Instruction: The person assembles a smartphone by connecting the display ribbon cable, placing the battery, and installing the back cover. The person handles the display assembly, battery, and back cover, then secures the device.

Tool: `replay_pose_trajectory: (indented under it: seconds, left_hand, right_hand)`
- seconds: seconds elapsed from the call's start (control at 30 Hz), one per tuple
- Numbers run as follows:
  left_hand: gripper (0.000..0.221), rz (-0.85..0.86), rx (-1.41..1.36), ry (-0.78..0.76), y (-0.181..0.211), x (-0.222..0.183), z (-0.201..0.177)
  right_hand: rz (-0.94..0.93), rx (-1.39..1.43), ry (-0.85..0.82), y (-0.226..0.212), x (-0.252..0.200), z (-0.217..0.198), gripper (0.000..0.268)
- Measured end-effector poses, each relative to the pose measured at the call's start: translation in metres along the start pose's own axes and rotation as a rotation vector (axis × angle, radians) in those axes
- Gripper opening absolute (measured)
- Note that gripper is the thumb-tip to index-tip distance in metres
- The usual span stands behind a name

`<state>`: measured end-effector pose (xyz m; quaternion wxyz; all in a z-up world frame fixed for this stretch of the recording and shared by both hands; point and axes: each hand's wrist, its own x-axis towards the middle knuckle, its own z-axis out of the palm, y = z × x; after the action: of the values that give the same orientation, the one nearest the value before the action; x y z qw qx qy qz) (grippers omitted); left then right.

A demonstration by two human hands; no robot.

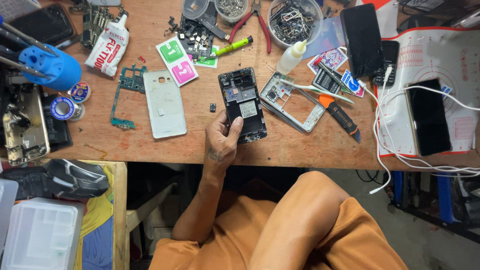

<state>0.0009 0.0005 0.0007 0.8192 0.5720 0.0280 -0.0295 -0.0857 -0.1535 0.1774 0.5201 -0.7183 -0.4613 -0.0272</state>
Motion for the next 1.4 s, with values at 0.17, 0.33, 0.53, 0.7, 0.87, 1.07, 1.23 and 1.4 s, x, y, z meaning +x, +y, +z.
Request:
replay_pose_trajectory:
  seconds: [0.17,0.33,0.53,0.7,0.87,1.07,1.23,1.4]
  left_hand:
    - [0.024,-0.008,0.024,0.021,0.002,-0.002,0.002]
    - [0.026,0.001,-0.002,0.009,0.009,-0.004,0.003]
    - [0.045,-0.011,0.012,-0.044,0.019,-0.015,-0.005]
    - [0.044,-0.069,-0.048,-0.059,0.015,-0.018,-0.011]
    - [0.042,-0.097,-0.151,-0.115,0.007,-0.017,-0.008]
    - [0.028,-0.045,-0.111,0.017,0.014,-0.012,-0.003]
    - [0.019,-0.052,0.017,0.147,0.027,-0.007,0.003]
    - [0.016,-0.073,0.172,0.163,0.034,-0.007,0.005]
  right_hand:
    - [-0.019,0.022,-0.056,0.005,0.004,-0.003,0.014]
    - [-0.012,0.062,-0.107,0.011,0.01,-0.003,0.015]
    - [0.082,0.241,-0.184,0.032,0.007,-0.012,0.017]
    - [0.579,-0.128,0.245,0.095,-0.012,-0.017,0.013]
    - [0.801,0.069,0.397,0.15,-0.03,0.0,0.035]
    - [0.89,0.442,0.39,0.164,-0.038,0.012,0.045]
    - [0.983,0.288,0.353,0.156,-0.036,0.017,0.045]
    - [0.878,0.011,0.365,0.152,-0.038,-0.001,0.036]
